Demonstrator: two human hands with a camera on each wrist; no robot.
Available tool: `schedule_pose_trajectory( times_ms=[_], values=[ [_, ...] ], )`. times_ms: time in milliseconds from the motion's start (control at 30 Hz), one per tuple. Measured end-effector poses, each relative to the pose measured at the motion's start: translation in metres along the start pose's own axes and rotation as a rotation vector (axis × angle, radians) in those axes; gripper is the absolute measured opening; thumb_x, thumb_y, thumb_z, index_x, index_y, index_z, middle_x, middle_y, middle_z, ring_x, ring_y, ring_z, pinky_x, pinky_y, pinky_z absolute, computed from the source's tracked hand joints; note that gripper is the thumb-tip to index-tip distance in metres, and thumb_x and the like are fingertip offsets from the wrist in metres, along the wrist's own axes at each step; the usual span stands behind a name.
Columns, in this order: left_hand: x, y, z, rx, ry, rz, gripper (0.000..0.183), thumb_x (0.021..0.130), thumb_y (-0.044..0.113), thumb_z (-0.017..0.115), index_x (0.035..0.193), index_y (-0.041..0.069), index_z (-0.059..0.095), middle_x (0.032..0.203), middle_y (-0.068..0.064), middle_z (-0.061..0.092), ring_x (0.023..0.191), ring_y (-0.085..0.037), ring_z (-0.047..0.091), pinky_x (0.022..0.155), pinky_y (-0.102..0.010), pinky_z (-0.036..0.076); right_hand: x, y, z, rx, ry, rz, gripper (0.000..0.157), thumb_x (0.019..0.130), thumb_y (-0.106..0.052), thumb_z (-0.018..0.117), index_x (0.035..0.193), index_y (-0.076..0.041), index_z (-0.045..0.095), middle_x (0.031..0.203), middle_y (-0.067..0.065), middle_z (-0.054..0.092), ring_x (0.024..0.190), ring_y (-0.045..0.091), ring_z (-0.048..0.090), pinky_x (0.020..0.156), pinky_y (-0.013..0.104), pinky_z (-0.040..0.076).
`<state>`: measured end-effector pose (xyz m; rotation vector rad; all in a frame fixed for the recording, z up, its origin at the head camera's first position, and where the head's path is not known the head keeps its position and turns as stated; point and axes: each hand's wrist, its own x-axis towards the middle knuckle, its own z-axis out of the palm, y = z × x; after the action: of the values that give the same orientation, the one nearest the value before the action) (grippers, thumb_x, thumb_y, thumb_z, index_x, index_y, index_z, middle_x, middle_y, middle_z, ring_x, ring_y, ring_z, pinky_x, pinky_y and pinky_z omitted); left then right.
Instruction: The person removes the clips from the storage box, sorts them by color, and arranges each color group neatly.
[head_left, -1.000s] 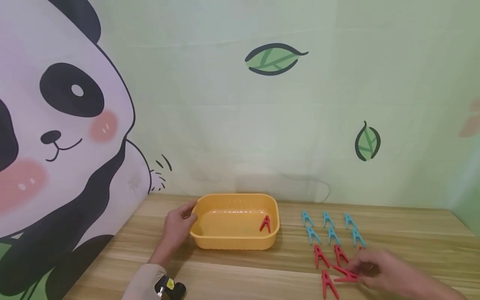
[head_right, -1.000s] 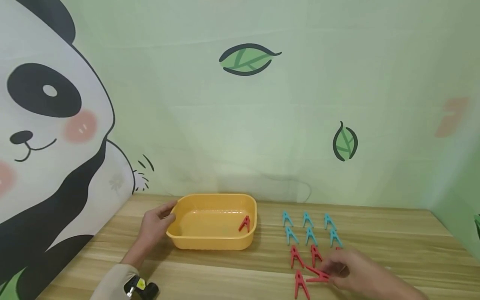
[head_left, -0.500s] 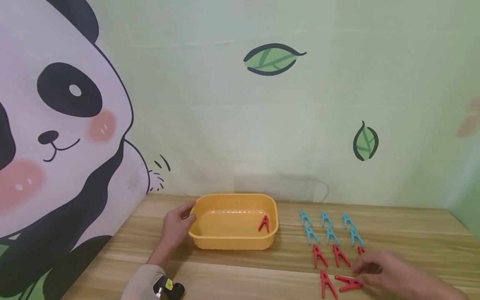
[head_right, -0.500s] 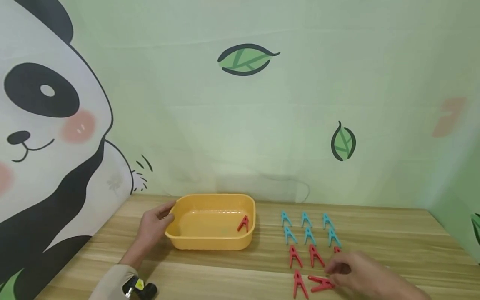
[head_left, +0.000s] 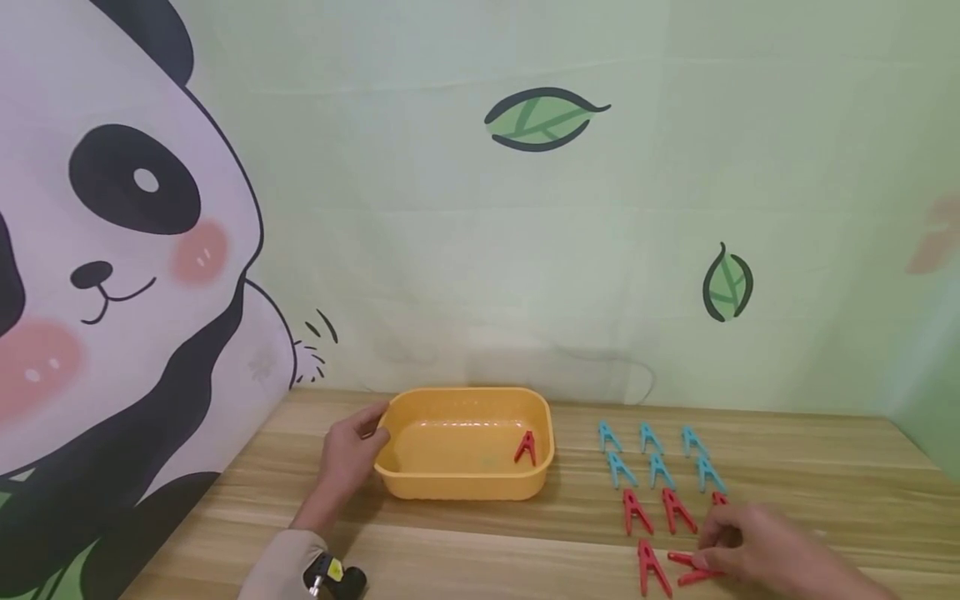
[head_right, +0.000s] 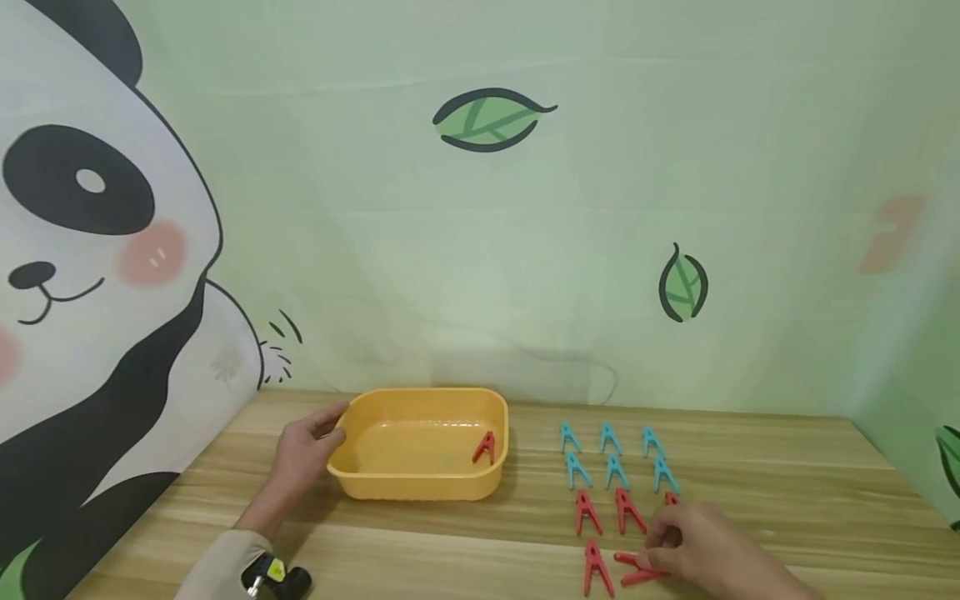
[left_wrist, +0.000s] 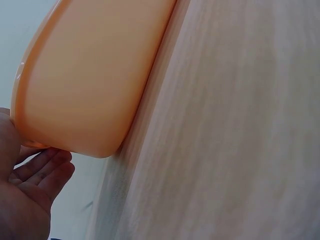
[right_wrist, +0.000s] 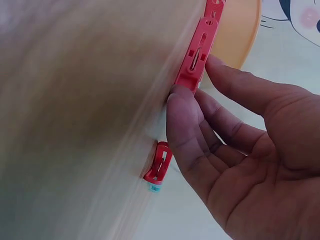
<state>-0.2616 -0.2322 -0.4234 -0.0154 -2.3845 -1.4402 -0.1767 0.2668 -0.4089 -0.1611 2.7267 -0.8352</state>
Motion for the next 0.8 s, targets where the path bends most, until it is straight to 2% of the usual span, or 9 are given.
schedule_pose_trajectory(
  times_ms=[67,200,267,333,433,567,633,700,800],
  values=[
    [0.0,0.0,0.0,0.003,0.001,0.0,0.045,0.095,-0.005,0.062,0.14,-0.009,0.063,0.135,-0.027,0.067,0.125,-0.04,0.066,0.105,-0.049,0.055,0.0,0.002,-0.001,0.01,-0.005,-0.042,0.011,0.092,-0.018,0.083,0.095,-0.012,0.074,0.086,-0.004,0.065,0.082,0.017,0.057,0.069,0.029,0.054],
    [0.001,-0.001,0.0,0.008,0.002,0.002,0.045,0.095,-0.005,0.062,0.14,-0.009,0.063,0.133,-0.027,0.067,0.124,-0.041,0.067,0.104,-0.049,0.055,-0.003,0.006,-0.006,0.042,-0.035,-0.187,0.013,0.091,-0.018,0.084,0.097,-0.013,0.074,0.089,-0.005,0.067,0.083,0.014,0.06,0.069,0.025,0.055],
    [0.001,-0.002,0.0,0.01,0.001,0.005,0.045,0.095,-0.005,0.062,0.14,-0.01,0.063,0.133,-0.028,0.067,0.124,-0.042,0.067,0.104,-0.05,0.055,-0.003,0.008,-0.009,0.067,-0.06,-0.259,0.013,0.091,-0.014,0.083,0.1,-0.011,0.073,0.091,-0.005,0.068,0.083,0.012,0.061,0.07,0.025,0.057],
    [0.001,-0.003,0.0,0.013,0.0,0.007,0.045,0.095,-0.005,0.062,0.14,-0.01,0.063,0.133,-0.028,0.067,0.123,-0.042,0.067,0.104,-0.049,0.055,-0.002,0.008,-0.01,0.093,-0.083,-0.295,0.015,0.091,-0.01,0.083,0.102,-0.009,0.073,0.093,-0.004,0.068,0.083,0.009,0.062,0.071,0.025,0.059],
    [0.002,-0.004,0.001,0.015,0.002,0.013,0.045,0.094,-0.005,0.062,0.139,-0.01,0.063,0.132,-0.028,0.068,0.122,-0.041,0.067,0.103,-0.047,0.056,-0.002,0.007,-0.011,0.116,-0.085,-0.293,0.019,0.09,-0.004,0.082,0.106,-0.005,0.073,0.095,-0.002,0.068,0.085,0.013,0.063,0.072,0.026,0.06],
    [0.002,-0.004,0.001,0.018,0.003,0.019,0.045,0.093,-0.005,0.061,0.138,-0.01,0.064,0.13,-0.028,0.068,0.122,-0.039,0.068,0.102,-0.045,0.057,-0.004,0.003,-0.009,0.12,-0.06,-0.161,0.02,0.091,-0.007,0.082,0.108,-0.003,0.073,0.094,-0.002,0.068,0.087,0.019,0.062,0.072,0.029,0.059],
    [0.002,-0.004,0.001,0.018,0.0,0.016,0.046,0.093,-0.005,0.061,0.139,-0.01,0.064,0.132,-0.028,0.068,0.123,-0.039,0.067,0.103,-0.045,0.056,-0.004,0.002,-0.008,0.106,-0.053,-0.13,0.019,0.091,-0.01,0.083,0.107,-0.004,0.074,0.091,-0.002,0.067,0.086,0.019,0.061,0.071,0.029,0.058],
    [0.002,-0.004,0.0,0.018,-0.001,0.015,0.045,0.094,-0.005,0.061,0.139,-0.01,0.064,0.132,-0.028,0.067,0.124,-0.04,0.067,0.103,-0.046,0.056,-0.003,0.003,-0.008,0.097,-0.064,-0.136,0.018,0.091,-0.014,0.083,0.105,-0.006,0.075,0.089,-0.002,0.066,0.083,0.019,0.059,0.069,0.028,0.056],
    [0.003,-0.004,0.001,0.021,-0.001,0.019,0.045,0.093,-0.005,0.062,0.138,-0.01,0.064,0.132,-0.028,0.068,0.124,-0.04,0.067,0.103,-0.047,0.056,-0.001,0.006,-0.009,0.083,-0.078,-0.205,0.019,0.09,-0.019,0.085,0.102,-0.008,0.075,0.088,-0.003,0.065,0.081,0.018,0.058,0.065,0.025,0.054]
  ],
)
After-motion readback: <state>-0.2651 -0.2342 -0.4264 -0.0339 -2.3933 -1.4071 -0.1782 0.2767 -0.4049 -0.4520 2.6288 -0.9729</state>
